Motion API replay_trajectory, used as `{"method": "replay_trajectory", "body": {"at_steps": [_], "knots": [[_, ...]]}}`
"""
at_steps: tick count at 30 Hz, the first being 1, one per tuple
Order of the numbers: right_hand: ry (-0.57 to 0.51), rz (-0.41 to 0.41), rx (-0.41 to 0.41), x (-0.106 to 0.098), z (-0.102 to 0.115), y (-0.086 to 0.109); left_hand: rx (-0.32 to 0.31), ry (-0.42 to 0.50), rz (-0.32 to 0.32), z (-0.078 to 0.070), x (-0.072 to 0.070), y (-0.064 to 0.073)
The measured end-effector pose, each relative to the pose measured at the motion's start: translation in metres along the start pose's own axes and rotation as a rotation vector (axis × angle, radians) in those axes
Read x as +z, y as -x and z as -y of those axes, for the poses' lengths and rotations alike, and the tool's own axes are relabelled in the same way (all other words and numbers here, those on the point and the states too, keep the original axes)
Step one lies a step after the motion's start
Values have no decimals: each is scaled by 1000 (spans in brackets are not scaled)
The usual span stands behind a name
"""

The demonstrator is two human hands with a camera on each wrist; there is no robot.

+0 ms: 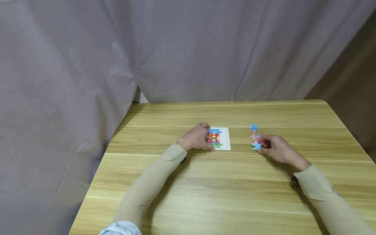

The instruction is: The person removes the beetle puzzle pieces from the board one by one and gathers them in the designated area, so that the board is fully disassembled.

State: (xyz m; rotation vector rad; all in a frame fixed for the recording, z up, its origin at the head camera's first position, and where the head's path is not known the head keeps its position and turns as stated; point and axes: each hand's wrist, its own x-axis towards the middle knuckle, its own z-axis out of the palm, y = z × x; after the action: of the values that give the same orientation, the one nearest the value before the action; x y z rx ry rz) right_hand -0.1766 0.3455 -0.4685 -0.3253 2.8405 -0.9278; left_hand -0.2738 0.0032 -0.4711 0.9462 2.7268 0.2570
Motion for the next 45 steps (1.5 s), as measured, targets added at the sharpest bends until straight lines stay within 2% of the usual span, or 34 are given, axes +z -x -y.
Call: {"method": "replay_trajectory", "body": {"at_steps": [18, 32, 39, 45], "knots": [[32, 48, 11, -8, -15, -4, -6, 17, 4, 3, -1, 1], [-45, 122, 47, -12, -17, -12, -2, -24, 24, 6, -1, 1], [-12, 108, 31, -16, -18, -11, 0, -40, 15, 7, -1, 2], [-6, 67, 33, -19, -6, -13, 12, -37, 10, 6, -1, 1]]}}
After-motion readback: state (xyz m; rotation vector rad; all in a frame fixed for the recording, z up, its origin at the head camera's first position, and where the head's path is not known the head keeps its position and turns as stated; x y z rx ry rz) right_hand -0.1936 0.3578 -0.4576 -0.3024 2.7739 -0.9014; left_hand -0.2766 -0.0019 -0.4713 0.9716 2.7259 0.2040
